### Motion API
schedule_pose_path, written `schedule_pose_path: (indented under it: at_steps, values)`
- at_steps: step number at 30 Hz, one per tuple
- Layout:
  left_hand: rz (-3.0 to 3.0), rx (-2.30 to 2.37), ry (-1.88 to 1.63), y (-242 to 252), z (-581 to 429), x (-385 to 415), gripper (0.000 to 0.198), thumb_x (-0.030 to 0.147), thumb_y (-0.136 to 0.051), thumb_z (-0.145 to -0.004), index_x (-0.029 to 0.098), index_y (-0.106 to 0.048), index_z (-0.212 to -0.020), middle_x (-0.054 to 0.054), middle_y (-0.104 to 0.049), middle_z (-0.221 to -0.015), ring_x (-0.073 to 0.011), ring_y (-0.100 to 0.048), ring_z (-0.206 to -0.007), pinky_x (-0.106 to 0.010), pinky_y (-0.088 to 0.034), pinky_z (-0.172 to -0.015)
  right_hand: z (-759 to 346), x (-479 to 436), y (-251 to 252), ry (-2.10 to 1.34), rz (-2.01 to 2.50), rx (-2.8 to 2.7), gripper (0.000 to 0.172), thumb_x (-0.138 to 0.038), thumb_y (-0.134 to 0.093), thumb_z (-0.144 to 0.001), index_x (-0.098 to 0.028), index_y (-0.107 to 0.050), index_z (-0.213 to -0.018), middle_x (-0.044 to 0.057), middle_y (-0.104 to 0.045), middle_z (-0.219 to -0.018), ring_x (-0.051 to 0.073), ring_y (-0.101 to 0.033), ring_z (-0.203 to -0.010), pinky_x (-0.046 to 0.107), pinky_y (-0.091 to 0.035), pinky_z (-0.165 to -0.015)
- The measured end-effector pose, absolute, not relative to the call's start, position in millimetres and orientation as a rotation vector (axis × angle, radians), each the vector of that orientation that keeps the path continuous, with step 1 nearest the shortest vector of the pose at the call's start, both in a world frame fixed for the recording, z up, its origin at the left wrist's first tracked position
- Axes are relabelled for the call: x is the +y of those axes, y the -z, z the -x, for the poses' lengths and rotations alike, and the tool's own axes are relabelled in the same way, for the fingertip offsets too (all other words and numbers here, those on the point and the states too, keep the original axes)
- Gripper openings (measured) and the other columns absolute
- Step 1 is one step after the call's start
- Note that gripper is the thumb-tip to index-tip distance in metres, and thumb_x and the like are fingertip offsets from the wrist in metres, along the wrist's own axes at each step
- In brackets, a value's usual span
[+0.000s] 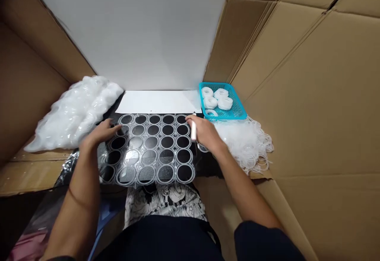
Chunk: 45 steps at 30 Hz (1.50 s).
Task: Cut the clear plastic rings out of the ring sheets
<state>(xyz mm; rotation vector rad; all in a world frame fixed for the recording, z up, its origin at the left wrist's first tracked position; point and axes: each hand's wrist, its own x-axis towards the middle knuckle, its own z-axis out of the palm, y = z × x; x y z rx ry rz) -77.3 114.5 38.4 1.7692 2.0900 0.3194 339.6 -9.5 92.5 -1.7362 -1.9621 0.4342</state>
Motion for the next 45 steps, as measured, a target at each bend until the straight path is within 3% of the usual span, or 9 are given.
schedule_pose_path:
  at_steps: [3,6,11,18,26,30,35,40,45]
  values:
    - [-1.724,2.107,-0.371,-39,61,145,0.053,0.042,-0.071,-0.077,0.009,-0.063,-0.118,-0.025,-0.067,-0.131,-0.0381,-0.062,-0.126,-0.041,-0.049,-0.098,-311,43,-64,-0.368,2.086,-1.883,0.03,-0.029,-0.062,-0.102,-0.012,-0.064,-0.126,0.022,-0.07,-0.13,0.035,-0.067,-0.123,0.042,-0.05,-0.1]
    - [-1.674,2.052,-0.402,-39,54,161,0.035,0.035,-0.079,-0.066,0.013,-0.067,-0.09,-0.017,-0.073,-0.097,-0.034,-0.069,-0.102,-0.035,-0.05,-0.08,-303,69,-41,-0.367,2.172,-1.776,0.035,-0.019,-0.065,-0.097,-0.001,-0.059,-0.126,0.034,-0.065,-0.129,0.041,-0.065,-0.124,0.045,-0.049,-0.101]
    - [-1.64,1.704,-0.445,-57,59,160,0.035,0.045,-0.086,-0.059,0.018,-0.063,-0.062,-0.001,-0.057,-0.057,-0.0179,-0.056,-0.059,-0.029,-0.042,-0.057,-306,65,-25,-0.47,2.096,-1.746,0.029,-0.001,-0.051,-0.092,-0.008,-0.063,-0.117,0.023,-0.075,-0.109,0.032,-0.074,-0.104,0.038,-0.054,-0.089]
    - [-1.687,1.351,-0.819,-110,66,169,0.047,0.063,-0.079,-0.072,0.02,-0.069,-0.087,-0.001,-0.064,-0.077,-0.0133,-0.057,-0.066,-0.027,-0.049,-0.066,-335,73,-71,-0.128,1.691,-1.6,0.028,-0.015,-0.049,-0.095,-0.017,-0.059,-0.121,0.017,-0.072,-0.116,0.029,-0.07,-0.108,0.043,-0.054,-0.096]
    - [-1.604,1.621,-0.926,-98,55,256,0.03,0.038,-0.08,-0.07,0.018,-0.059,-0.076,-0.001,-0.059,-0.071,-0.0148,-0.058,-0.063,-0.032,-0.051,-0.068,-339,188,-77,-0.305,1.905,-1.589,0.029,-0.007,-0.052,-0.089,-0.01,-0.063,-0.116,0.025,-0.07,-0.122,0.036,-0.065,-0.119,0.051,-0.049,-0.106]
    - [-1.65,1.782,-0.891,-85,48,263,0.029,0.021,-0.08,-0.064,0.017,-0.062,-0.086,-0.005,-0.065,-0.084,-0.0241,-0.066,-0.085,-0.041,-0.055,-0.085,-327,183,-60,-0.357,1.914,-1.64,0.032,-0.017,-0.055,-0.094,-0.012,-0.063,-0.125,0.022,-0.071,-0.123,0.034,-0.067,-0.117,0.048,-0.05,-0.105]
    - [-1.893,1.617,-0.904,-67,2,173,0.024,0.024,-0.067,-0.086,0.018,-0.066,-0.109,-0.012,-0.066,-0.122,-0.0266,-0.065,-0.11,-0.043,-0.053,-0.1,-323,69,-47,-0.708,1.581,-1.79,0.043,-0.043,-0.037,-0.109,-0.022,-0.069,-0.131,0.005,-0.075,-0.088,0.025,-0.073,-0.097,0.04,-0.054,-0.098]
    - [-2.144,1.206,-0.776,-24,-84,16,0.015,0.027,-0.057,-0.099,0.024,-0.07,-0.105,-0.006,-0.071,-0.115,-0.0216,-0.067,-0.109,-0.037,-0.055,-0.099,-324,-23,-14,-0.839,1.51,-1.623,0.041,-0.048,-0.047,-0.106,-0.022,-0.078,-0.115,0.009,-0.076,-0.115,0.023,-0.073,-0.099,0.038,-0.057,-0.094]
    - [-2.335,1.122,-0.742,10,-121,-47,0.034,0.016,-0.054,-0.097,0.024,-0.069,-0.126,-0.014,-0.067,-0.134,-0.0332,-0.058,-0.128,-0.057,-0.045,-0.11,-323,-37,3,-0.661,1.447,-1.566,0.022,-0.036,-0.059,-0.099,-0.023,-0.078,-0.098,0.008,-0.08,-0.107,0.024,-0.074,-0.105,0.039,-0.056,-0.1]
